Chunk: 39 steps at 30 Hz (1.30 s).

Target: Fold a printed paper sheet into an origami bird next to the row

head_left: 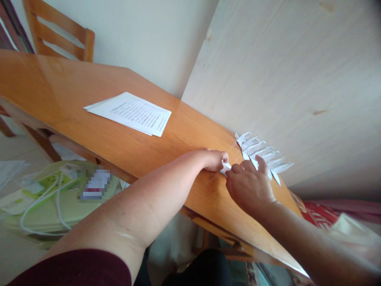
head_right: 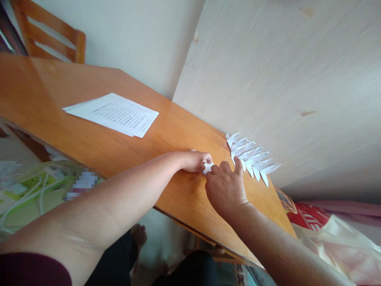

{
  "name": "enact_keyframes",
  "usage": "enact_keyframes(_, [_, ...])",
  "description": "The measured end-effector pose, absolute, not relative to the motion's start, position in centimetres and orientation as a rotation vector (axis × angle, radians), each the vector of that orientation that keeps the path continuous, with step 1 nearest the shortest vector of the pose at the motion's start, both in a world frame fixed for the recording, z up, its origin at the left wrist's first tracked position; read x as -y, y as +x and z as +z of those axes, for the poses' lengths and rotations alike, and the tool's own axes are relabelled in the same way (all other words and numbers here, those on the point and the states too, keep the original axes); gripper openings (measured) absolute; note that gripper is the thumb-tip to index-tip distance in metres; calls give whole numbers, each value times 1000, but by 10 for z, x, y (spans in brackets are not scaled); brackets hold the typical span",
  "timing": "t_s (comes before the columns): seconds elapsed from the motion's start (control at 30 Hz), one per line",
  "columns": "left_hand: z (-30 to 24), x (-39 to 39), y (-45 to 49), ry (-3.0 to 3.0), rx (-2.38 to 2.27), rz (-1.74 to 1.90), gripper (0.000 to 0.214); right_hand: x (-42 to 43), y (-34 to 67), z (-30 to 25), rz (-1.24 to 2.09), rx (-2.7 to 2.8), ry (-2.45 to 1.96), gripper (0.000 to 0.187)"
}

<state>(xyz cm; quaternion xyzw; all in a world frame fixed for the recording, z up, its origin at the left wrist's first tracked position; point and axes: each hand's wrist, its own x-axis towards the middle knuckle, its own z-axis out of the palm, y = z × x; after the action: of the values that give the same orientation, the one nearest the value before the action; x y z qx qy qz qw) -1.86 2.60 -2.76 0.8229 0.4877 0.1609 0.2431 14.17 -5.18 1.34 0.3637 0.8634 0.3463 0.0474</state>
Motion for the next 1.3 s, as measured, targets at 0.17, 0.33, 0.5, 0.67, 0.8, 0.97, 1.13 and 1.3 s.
enact_keyframes(0.17, [-26,-22,-20,2274,-1315,452,38,55,143,8,1011,-2652,1107,20])
enact_keyframes(0.33, [-30,-23,-20,2303,-1317,478,40,60,145,9,915,-2717,1143,22])
enact_keyframes(0.5, [-29,-21,-18,2289,-1374,456,39,44,165,30,608,-2937,1418,26])
enact_keyframes(0.67, [-22,-13,-20,2257,-1432,424,39,6,200,41,80,-3142,1779,27])
enact_keyframes(0.8, [-21,-12,-22,2313,-1361,424,42,-14,216,26,-399,-2904,2086,30])
enact_keyframes(0.97, [-25,-15,-22,2429,-1304,370,49,-26,217,1,-741,-2949,1865,24])
enact_keyframes(1.13, [-25,-14,-22,2480,-1247,355,55,-33,218,-17,-1023,-3005,1672,19])
enact_keyframes(1.3, [-23,-13,-23,2530,-1227,300,48,-30,222,-27,-1039,-3046,1564,20])
